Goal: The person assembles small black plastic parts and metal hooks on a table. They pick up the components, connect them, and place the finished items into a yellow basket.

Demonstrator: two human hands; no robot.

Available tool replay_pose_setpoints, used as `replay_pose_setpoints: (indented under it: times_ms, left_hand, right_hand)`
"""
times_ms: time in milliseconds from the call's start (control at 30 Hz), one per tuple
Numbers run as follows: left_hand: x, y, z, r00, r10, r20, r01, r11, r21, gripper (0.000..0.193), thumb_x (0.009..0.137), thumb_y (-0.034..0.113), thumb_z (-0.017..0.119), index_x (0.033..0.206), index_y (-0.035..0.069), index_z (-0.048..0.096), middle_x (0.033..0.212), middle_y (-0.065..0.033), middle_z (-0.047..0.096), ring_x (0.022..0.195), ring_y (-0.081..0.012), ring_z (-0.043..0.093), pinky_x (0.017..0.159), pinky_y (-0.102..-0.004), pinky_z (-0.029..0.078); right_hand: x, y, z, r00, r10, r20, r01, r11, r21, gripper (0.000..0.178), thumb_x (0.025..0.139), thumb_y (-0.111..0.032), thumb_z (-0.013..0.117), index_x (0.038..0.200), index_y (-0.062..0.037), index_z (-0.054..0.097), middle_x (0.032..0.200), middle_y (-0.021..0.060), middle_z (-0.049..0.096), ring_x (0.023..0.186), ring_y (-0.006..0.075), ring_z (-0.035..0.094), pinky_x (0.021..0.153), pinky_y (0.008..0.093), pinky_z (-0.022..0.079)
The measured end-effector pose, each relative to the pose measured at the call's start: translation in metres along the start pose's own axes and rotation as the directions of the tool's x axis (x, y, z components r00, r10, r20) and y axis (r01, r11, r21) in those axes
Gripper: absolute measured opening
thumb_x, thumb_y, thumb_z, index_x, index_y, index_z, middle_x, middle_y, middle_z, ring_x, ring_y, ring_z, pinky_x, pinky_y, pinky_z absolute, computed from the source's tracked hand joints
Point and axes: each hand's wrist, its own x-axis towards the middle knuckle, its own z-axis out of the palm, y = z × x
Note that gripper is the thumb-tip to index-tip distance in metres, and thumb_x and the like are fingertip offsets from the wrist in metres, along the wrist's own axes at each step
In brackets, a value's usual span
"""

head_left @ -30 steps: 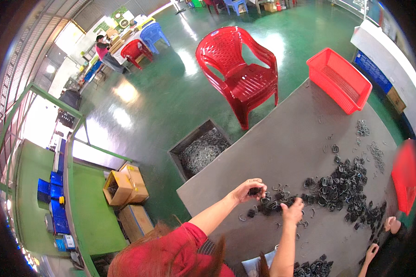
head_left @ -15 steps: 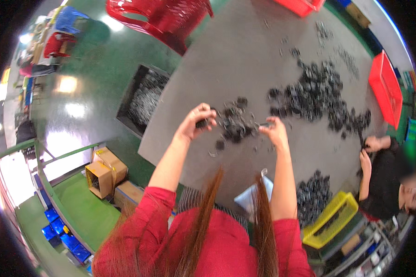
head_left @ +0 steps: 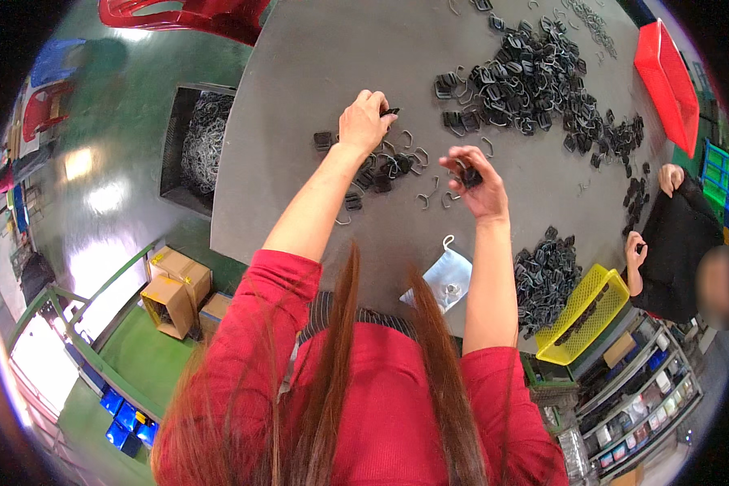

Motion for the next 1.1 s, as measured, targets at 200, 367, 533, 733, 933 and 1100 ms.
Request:
replay_pose_setpoints:
  times_ms: [200,367,533,733,933,1100]
  left_hand:
    - [-0.023,-0.024,-0.075,0.885,0.063,0.462,0.429,0.278,-0.859,0.027,0.086,0.016,0.059,0.110,0.006,0.055,0.082,0.0006,0.052,0.062,-0.0056,0.042,0.050,-0.0193,0.034]
    - [-0.051,-0.053,-0.093,0.911,-0.065,0.407,0.407,-0.021,-0.913,0.020,0.086,0.025,0.060,0.098,0.008,0.059,0.083,-0.0023,0.056,0.068,-0.0061,0.050,0.048,-0.0197,0.037]
    - [-0.042,-0.053,-0.057,0.901,-0.311,0.302,0.431,0.712,-0.555,0.026,0.080,0.033,0.067,0.084,0.008,0.061,0.066,0.0017,0.057,0.066,-0.0087,0.055,0.054,-0.0218,0.042]
    - [-0.046,-0.027,-0.024,0.984,-0.177,0.008,0.176,0.972,-0.154,0.032,0.073,0.032,0.072,0.086,0.005,0.061,0.069,-0.0065,0.060,0.067,-0.0179,0.058,0.064,-0.0299,0.045]
    - [-0.049,-0.040,-0.068,0.899,-0.166,0.406,0.386,0.740,-0.551,0.027,0.081,0.031,0.067,0.079,0.004,0.063,0.069,0.0028,0.054,0.066,-0.0061,0.047,0.056,-0.0218,0.038]
    - [-0.061,-0.062,-0.095,0.826,-0.161,0.541,0.468,0.732,-0.496,0.024,0.084,0.029,0.063,0.075,0.009,0.056,0.061,0.0049,0.044,0.054,-0.0032,0.038,0.046,-0.0199,0.028]
  right_hand:
    - [0.040,0.037,0.018,0.990,-0.143,0.006,0.040,0.233,-0.972,0.024,0.076,-0.020,0.067,0.097,-0.0090,0.059,0.085,0.0039,0.060,0.080,0.0201,0.060,0.067,0.0324,0.046]
    - [0.034,0.047,0.037,0.975,-0.222,0.026,-0.017,-0.191,-0.981,0.022,0.072,-0.022,0.070,0.085,-0.0101,0.058,0.095,0.0080,0.057,0.086,0.0306,0.060,0.072,0.0418,0.048]
    - [0.031,0.024,0.008,0.980,-0.038,-0.197,-0.138,0.588,-0.797,0.030,0.069,-0.018,0.073,0.092,-0.0017,0.061,0.071,0.0052,0.063,0.063,0.0139,0.056,0.061,0.0297,0.045]
    - [0.012,0.010,-0.022,0.976,0.000,-0.218,-0.137,0.777,-0.614,0.023,0.075,-0.017,0.070,0.092,-0.0053,0.061,0.072,-0.0033,0.058,0.062,0.0078,0.053,0.046,0.0194,0.034]
    - [-0.003,0.018,0.003,0.988,0.116,-0.098,-0.141,0.938,-0.318,0.017,0.081,-0.023,0.063,0.092,-0.0106,0.060,0.079,-0.0033,0.058,0.069,0.0081,0.057,0.048,0.0191,0.037]
    - [0.027,0.061,0.034,0.964,-0.145,-0.224,-0.175,0.291,-0.941,0.026,0.076,-0.025,0.069,0.092,-0.0063,0.060,0.088,0.0100,0.065,0.078,0.0226,0.063,0.064,0.0344,0.048]
